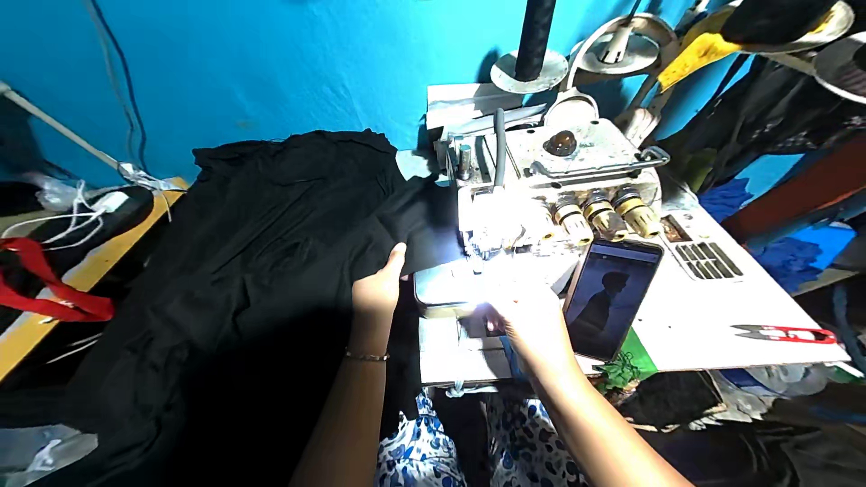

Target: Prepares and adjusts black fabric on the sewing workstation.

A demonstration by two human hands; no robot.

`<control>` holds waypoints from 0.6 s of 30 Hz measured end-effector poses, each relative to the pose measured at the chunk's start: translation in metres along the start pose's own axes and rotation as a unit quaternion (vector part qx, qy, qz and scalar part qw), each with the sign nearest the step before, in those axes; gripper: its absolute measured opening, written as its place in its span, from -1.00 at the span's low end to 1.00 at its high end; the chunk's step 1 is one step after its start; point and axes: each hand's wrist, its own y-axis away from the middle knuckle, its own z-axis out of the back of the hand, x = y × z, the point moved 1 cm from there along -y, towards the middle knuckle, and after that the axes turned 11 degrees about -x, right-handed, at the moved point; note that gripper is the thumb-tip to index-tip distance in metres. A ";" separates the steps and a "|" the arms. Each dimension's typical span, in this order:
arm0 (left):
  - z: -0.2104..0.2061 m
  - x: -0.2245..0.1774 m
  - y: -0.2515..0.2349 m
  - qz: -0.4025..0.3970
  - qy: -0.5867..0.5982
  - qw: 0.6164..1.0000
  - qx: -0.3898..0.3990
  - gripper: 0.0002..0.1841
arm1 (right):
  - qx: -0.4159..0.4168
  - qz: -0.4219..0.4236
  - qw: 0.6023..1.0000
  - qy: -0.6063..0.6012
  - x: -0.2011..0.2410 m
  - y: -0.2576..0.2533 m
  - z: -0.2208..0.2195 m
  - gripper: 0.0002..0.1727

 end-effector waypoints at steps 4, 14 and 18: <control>0.007 0.001 0.008 0.061 -0.025 0.998 -0.003 -0.51 | -0.039 0.046 0.997 0.049 -0.002 0.008 0.002 -0.85; 0.078 0.033 0.145 0.023 0.033 0.996 -0.076 -0.63 | 0.083 -0.025 0.995 0.046 0.005 0.057 -0.016 -0.66; 0.086 0.026 0.215 0.091 0.160 0.971 0.155 -0.82 | 0.037 -0.021 0.997 0.061 -0.008 0.053 -0.004 -0.74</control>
